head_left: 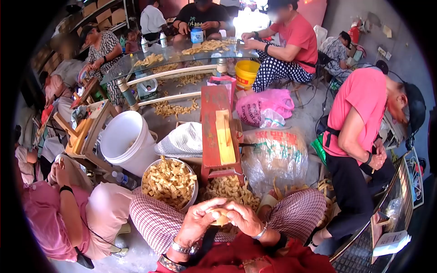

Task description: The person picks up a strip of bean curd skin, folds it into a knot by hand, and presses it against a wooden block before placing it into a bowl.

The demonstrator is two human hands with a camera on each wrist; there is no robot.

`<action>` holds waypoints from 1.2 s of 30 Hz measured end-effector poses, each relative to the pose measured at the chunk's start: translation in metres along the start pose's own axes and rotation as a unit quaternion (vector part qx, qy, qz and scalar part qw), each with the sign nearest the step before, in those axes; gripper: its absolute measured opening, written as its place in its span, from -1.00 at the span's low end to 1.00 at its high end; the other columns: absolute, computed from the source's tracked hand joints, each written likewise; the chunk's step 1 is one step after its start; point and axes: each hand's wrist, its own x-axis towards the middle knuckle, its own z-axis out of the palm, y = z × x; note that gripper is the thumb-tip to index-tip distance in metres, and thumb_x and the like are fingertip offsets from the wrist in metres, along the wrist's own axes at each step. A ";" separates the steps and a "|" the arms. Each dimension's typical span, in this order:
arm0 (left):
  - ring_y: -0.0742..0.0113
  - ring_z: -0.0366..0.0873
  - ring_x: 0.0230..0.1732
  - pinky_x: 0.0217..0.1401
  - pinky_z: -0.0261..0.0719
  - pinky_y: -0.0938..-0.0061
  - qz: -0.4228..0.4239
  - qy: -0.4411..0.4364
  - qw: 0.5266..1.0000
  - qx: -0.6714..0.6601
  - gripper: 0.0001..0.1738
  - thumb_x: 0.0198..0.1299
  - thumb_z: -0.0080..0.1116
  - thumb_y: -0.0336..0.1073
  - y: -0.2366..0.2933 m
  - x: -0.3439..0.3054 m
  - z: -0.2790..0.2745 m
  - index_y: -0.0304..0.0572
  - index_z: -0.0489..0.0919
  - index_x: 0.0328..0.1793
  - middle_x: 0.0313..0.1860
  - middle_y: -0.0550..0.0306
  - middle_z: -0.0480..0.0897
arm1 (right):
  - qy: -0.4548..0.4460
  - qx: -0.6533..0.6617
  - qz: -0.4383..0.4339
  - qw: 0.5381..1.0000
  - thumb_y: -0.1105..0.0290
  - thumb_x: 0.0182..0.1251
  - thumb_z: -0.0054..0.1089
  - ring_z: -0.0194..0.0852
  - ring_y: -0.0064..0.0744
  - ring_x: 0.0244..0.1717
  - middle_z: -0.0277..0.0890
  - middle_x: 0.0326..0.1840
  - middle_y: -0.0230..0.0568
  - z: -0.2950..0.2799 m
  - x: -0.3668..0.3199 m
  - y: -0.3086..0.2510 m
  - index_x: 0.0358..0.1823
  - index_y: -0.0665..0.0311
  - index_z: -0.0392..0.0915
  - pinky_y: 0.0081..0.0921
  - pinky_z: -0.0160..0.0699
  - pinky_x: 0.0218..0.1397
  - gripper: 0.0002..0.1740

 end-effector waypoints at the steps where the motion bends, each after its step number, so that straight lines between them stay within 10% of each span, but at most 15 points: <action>1: 0.35 0.60 -0.09 0.04 0.56 0.47 -0.007 -0.021 1.000 0.021 -0.61 0.27 0.13 -0.34 0.001 -0.002 -0.002 -0.38 0.48 0.19 -0.03 0.02 0.64 | -0.003 0.002 0.008 1.000 0.21 0.47 -0.09 0.52 -0.45 -0.38 0.50 -0.38 -0.19 -0.001 0.000 -0.007 -0.19 0.34 0.43 -0.53 0.44 -0.32 -0.70; 13: 0.00 0.48 0.01 0.04 0.49 0.31 0.171 -0.060 0.852 0.491 -0.21 0.09 0.30 -0.16 0.007 -0.002 0.010 -0.20 0.24 0.42 0.04 -0.09 0.48 | 0.047 0.171 0.107 0.978 0.06 0.48 -0.13 0.22 -0.68 -0.60 0.34 -0.51 -0.42 0.008 -0.014 0.033 -0.11 0.33 0.47 -0.71 0.20 -0.54 -0.57; 19: -0.12 0.51 -0.10 -0.07 0.53 0.27 0.118 0.013 0.799 0.589 -0.36 0.20 0.17 -0.13 0.005 -0.001 0.018 -0.26 0.32 0.35 -0.01 -0.16 0.50 | 0.047 0.214 0.122 0.968 0.08 0.47 -0.09 0.18 -0.71 -0.62 0.31 -0.52 -0.44 0.012 -0.013 0.041 -0.11 0.33 0.43 -0.73 0.21 -0.56 -0.60; 25: 0.08 0.56 -0.18 -0.13 0.54 0.35 0.223 0.009 0.863 0.452 -0.58 0.40 -0.10 -0.15 -0.023 0.013 0.004 -0.37 0.49 0.15 -0.14 -0.09 0.58 | 0.107 0.119 0.089 0.983 0.15 0.47 -0.07 0.32 -0.64 -0.45 0.39 -0.37 -0.34 0.016 -0.005 0.025 -0.01 0.32 0.37 -0.69 0.35 -0.41 -0.65; 30: 0.33 0.56 -0.27 -0.18 0.56 0.45 -0.018 -0.001 0.984 0.175 -0.51 0.44 -0.18 -0.07 -0.023 0.001 0.005 -0.42 0.52 0.09 -0.21 0.02 0.61 | 0.133 -0.001 0.045 0.990 0.10 0.51 -0.23 0.41 -0.45 -0.24 0.40 -0.18 -0.22 0.010 -0.002 0.029 0.00 0.33 0.35 -0.56 0.45 -0.19 -0.59; 36: 0.33 0.44 -0.42 -0.18 0.60 0.32 -0.100 0.016 0.984 -0.145 -0.47 0.40 -0.13 -0.06 -0.012 0.007 0.001 -0.53 0.51 0.02 -0.24 -0.04 0.56 | 0.141 -0.023 0.039 0.989 0.06 0.48 -0.15 0.30 -0.56 -0.55 0.36 -0.54 -0.34 -0.005 -0.010 0.041 -0.34 0.35 0.49 -0.56 0.33 -0.44 -0.53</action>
